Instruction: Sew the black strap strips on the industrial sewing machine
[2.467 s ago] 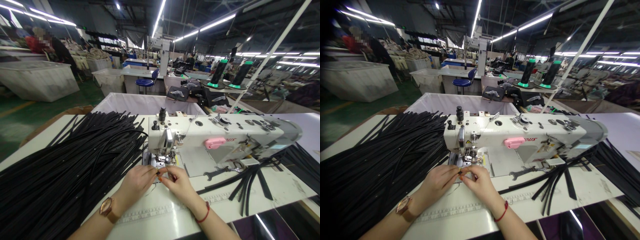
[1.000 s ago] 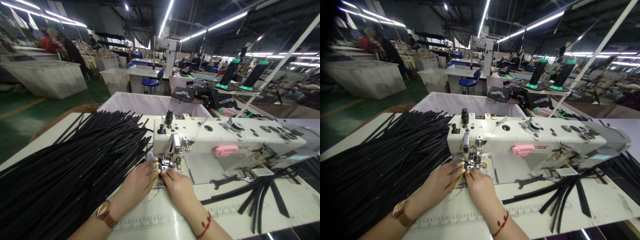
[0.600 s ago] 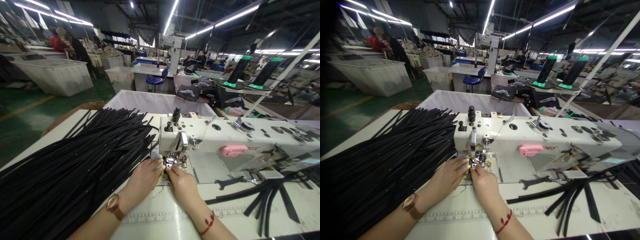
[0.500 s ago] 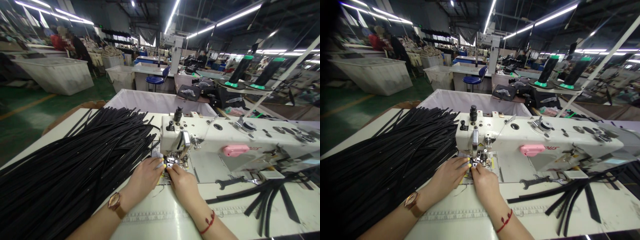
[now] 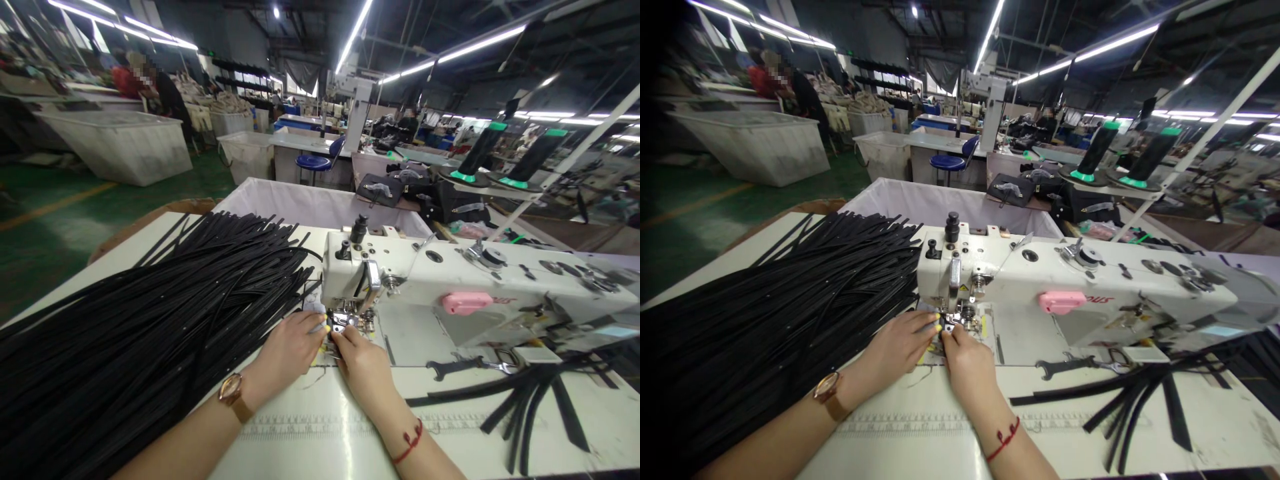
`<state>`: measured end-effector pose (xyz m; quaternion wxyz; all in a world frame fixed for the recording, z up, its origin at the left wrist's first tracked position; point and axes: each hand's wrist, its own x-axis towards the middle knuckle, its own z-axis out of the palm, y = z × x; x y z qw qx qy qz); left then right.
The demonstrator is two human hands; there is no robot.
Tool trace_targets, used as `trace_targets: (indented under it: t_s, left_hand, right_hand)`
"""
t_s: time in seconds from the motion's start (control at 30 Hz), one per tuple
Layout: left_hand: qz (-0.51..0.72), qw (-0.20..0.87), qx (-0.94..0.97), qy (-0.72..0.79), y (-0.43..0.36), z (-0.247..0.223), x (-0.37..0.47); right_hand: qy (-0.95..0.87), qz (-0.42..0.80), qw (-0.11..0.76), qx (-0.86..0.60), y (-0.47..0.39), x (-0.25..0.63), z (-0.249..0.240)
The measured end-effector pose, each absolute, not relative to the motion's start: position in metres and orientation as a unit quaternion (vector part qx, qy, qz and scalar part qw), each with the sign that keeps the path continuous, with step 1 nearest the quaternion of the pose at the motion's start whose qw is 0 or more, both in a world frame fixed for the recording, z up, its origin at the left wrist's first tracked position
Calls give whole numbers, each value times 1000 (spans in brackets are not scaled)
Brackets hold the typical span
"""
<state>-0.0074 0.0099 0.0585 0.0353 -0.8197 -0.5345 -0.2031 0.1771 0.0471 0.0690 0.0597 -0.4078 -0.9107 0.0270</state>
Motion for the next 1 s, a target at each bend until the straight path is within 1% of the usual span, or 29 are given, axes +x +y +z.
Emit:
trace_targets:
  t_s: [0.13, 0.3, 0.53, 1.0]
  left_hand:
    - [-216, 43, -817, -532, 9, 57, -7]
    - [-222, 45, -816, -532, 8, 57, -5]
    - [-218, 39, -818, -531, 12, 57, -7]
    - [-197, 44, -813, -546, 17, 51, -9]
  right_hand:
    - [-910, 46, 65, -406, 48, 180, 68]
    - [-906, 82, 93, -404, 46, 186, 67]
    - [-901, 90, 114, -408, 44, 191, 70]
    - [-905, 100, 115, -397, 47, 191, 69]
